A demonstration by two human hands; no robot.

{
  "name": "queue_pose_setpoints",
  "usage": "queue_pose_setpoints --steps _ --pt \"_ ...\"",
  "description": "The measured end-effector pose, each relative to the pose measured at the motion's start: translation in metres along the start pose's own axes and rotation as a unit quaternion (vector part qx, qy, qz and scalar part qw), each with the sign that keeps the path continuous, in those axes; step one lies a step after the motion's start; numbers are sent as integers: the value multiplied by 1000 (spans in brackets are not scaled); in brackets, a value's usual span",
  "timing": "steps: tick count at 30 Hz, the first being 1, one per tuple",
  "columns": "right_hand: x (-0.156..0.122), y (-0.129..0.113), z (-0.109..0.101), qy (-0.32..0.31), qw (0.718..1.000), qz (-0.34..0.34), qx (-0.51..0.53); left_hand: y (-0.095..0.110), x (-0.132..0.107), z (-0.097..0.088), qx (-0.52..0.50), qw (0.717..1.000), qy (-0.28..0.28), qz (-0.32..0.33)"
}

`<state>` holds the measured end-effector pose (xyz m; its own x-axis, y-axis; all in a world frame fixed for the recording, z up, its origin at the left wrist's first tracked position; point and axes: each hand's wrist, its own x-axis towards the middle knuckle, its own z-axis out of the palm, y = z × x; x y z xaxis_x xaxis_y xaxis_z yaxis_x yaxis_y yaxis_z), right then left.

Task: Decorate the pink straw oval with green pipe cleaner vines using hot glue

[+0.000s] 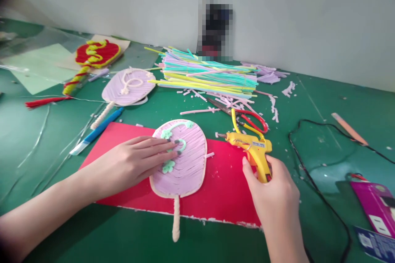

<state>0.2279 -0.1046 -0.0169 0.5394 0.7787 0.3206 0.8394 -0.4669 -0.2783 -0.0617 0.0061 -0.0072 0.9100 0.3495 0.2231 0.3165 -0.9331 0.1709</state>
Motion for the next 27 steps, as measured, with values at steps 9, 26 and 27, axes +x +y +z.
queue_pose_setpoints --steps 9,26,27 --pt "-6 -25 1 -102 989 -31 107 3 0 2 -19 1000 5 -23" --pt "-7 -32 7 23 978 -202 48 1 -2 1 -67 997 11 -31" --pt "-8 -33 6 28 977 -207 41 1 -2 1 -67 997 12 -32"
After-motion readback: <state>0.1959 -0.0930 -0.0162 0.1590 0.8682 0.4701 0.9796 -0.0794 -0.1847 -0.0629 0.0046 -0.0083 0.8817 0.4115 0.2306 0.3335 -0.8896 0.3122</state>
